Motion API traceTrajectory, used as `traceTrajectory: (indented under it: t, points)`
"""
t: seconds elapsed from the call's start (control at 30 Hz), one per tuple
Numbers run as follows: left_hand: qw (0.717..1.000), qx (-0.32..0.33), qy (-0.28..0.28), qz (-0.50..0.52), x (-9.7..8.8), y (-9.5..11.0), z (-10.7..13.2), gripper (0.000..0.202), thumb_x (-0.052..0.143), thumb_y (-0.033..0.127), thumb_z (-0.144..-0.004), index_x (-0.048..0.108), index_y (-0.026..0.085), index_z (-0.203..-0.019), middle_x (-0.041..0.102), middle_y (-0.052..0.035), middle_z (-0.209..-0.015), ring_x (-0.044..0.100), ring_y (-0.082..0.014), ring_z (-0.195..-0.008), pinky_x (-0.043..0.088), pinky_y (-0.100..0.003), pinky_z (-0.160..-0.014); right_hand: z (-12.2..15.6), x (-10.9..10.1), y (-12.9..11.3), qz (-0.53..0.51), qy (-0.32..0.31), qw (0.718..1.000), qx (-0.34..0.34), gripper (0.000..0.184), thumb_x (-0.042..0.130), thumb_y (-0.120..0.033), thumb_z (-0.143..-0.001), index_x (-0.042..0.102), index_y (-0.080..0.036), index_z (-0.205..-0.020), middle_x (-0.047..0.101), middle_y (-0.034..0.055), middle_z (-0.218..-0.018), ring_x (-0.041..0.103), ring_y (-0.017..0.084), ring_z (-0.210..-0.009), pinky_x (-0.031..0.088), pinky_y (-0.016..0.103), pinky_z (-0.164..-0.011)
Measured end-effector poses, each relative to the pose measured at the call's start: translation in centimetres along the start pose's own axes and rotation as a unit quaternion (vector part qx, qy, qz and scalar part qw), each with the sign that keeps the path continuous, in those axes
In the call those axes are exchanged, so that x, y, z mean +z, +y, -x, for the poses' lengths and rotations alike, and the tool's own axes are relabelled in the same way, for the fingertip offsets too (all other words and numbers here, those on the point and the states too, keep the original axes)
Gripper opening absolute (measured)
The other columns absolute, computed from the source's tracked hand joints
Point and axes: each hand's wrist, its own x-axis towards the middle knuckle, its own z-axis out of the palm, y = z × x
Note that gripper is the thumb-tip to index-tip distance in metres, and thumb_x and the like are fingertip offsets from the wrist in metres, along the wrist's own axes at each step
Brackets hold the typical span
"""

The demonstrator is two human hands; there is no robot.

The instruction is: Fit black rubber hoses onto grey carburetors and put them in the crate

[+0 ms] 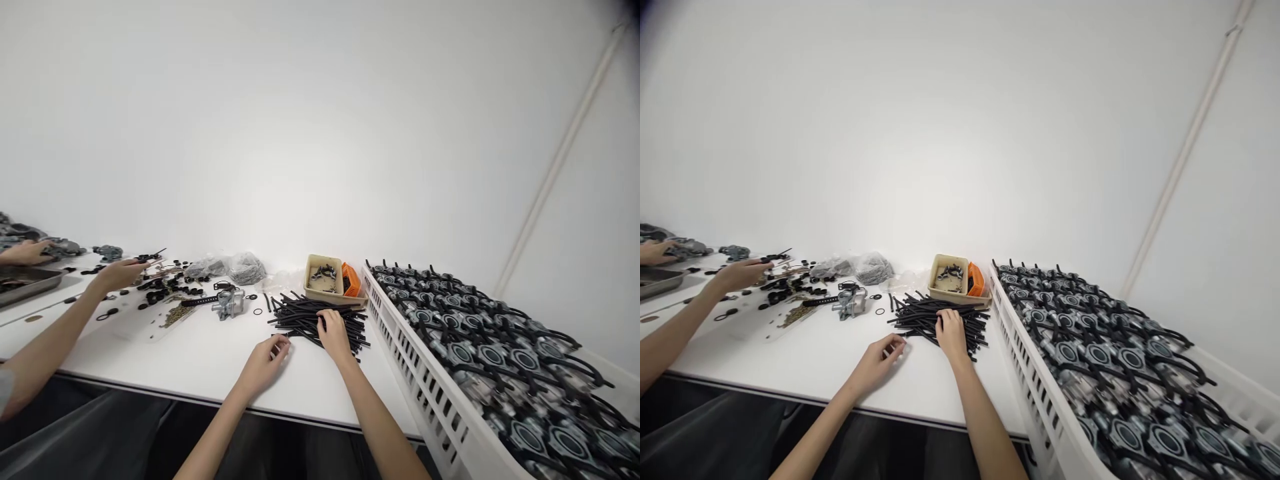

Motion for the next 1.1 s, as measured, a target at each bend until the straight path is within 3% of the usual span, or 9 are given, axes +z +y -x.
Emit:
traceTrajectory:
  t: [0.13, 0.23, 0.33, 0.47, 0.57, 0.7, 0.83, 0.93, 1.1]
  points:
    - [0.999, -0.013, 0.038, 0.009, -0.1, -0.3, -0.3, 0.030, 0.045, 0.045, -0.083, 0.060, 0.020, -0.088, 0.066, -0.0050, -0.086, 0.059, -0.0171, -0.071, 0.044, -0.027, -0.063, 0.7, 0.4, 0.4, -0.007, 0.001, 1.000, -0.006, 0.021, 0.044, -0.011, -0.084, 0.060, -0.019, -0.095, 0.064, 0.0070, -0.096, 0.054, 0.023, -0.092, 0.043, 0.036, -0.081]
    - [0.997, -0.033, 0.073, -0.008, -1.5, -1.3, -0.7, 0.032, 0.045, 0.048, -0.082, 0.059, 0.020, -0.090, 0.065, -0.0066, -0.094, 0.060, -0.0190, -0.076, 0.047, -0.028, -0.065, 0.6, 0.5, 0.4, -0.013, 0.004, 1.000, -0.004, 0.021, 0.044, -0.010, -0.084, 0.059, -0.019, -0.095, 0.064, 0.0069, -0.096, 0.054, 0.023, -0.091, 0.043, 0.036, -0.081]
    - [0.984, -0.047, 0.154, -0.079, -4.9, -3.5, -1.5, 0.034, 0.045, 0.048, -0.080, 0.058, 0.020, -0.095, 0.062, -0.0093, -0.106, 0.061, -0.0223, -0.083, 0.049, -0.032, -0.068, 0.5, 0.5, 0.5, -0.021, 0.008, 1.000, -0.003, 0.021, 0.044, -0.010, -0.083, 0.060, -0.019, -0.095, 0.064, 0.0069, -0.095, 0.054, 0.023, -0.091, 0.043, 0.036, -0.081]
    - [0.921, -0.098, 0.266, -0.269, -10.4, -7.4, -3.5, 0.044, 0.042, 0.043, -0.081, 0.054, 0.013, -0.112, 0.055, -0.0169, -0.114, 0.056, -0.0300, -0.100, 0.044, -0.041, -0.085, 0.4, 0.5, 0.6, -0.034, 0.010, 0.999, 0.003, 0.021, 0.044, -0.009, -0.082, 0.060, -0.020, -0.093, 0.064, 0.0068, -0.095, 0.055, 0.023, -0.091, 0.043, 0.036, -0.081]
    - [0.888, -0.154, 0.197, -0.387, -12.8, -10.2, -5.1, 0.051, 0.036, 0.035, -0.083, 0.045, 0.007, -0.125, 0.047, -0.0239, -0.125, 0.045, -0.0367, -0.116, 0.037, -0.047, -0.092, 0.3, 0.4, 0.6, -0.048, 0.008, 0.999, 0.005, 0.022, 0.044, -0.009, -0.082, 0.060, -0.019, -0.093, 0.064, 0.0067, -0.095, 0.054, 0.023, -0.091, 0.043, 0.037, -0.082]
    - [0.896, -0.149, 0.138, -0.395, -13.8, -12.3, -6.4, 0.051, 0.037, 0.029, -0.081, 0.047, 0.004, -0.124, 0.052, -0.0238, -0.125, 0.047, -0.0363, -0.116, 0.035, -0.045, -0.094, 0.3, 0.3, 0.7, -0.061, 0.009, 0.998, 0.008, 0.022, 0.044, -0.009, -0.082, 0.060, -0.019, -0.092, 0.064, 0.0067, -0.095, 0.054, 0.024, -0.091, 0.043, 0.037, -0.082]
    - [0.911, -0.124, 0.099, -0.381, -15.3, -12.6, -6.7, 0.049, 0.040, 0.033, -0.079, 0.052, 0.008, -0.120, 0.057, -0.0190, -0.122, 0.051, -0.0324, -0.113, 0.038, -0.039, -0.093, 0.4, 0.4, 0.7, -0.054, 0.012, 0.998, 0.012, 0.022, 0.044, -0.009, -0.081, 0.061, -0.020, -0.092, 0.064, 0.0065, -0.094, 0.054, 0.023, -0.090, 0.043, 0.036, -0.081]
    - [0.924, -0.114, 0.073, -0.358, -16.5, -12.4, -6.2, 0.045, 0.039, 0.040, -0.079, 0.058, 0.014, -0.110, 0.065, -0.0127, -0.112, 0.060, -0.0274, -0.099, 0.044, -0.033, -0.084, 0.4, 0.6, 0.8, -0.045, 0.013, 0.999, 0.012, 0.022, 0.045, -0.009, -0.081, 0.060, -0.020, -0.092, 0.064, 0.0059, -0.094, 0.055, 0.022, -0.091, 0.043, 0.035, -0.081]
    - [0.928, -0.097, 0.106, -0.343, -15.9, -12.5, -4.5, 0.043, 0.036, 0.044, -0.079, 0.058, 0.014, -0.101, 0.067, -0.0140, -0.102, 0.061, -0.0286, -0.093, 0.045, -0.034, -0.079, 0.5, 0.6, 0.8, -0.056, 0.013, 0.998, 0.018, 0.022, 0.045, -0.009, -0.081, 0.061, -0.021, -0.091, 0.064, 0.0058, -0.094, 0.054, 0.023, -0.092, 0.042, 0.036, -0.082]
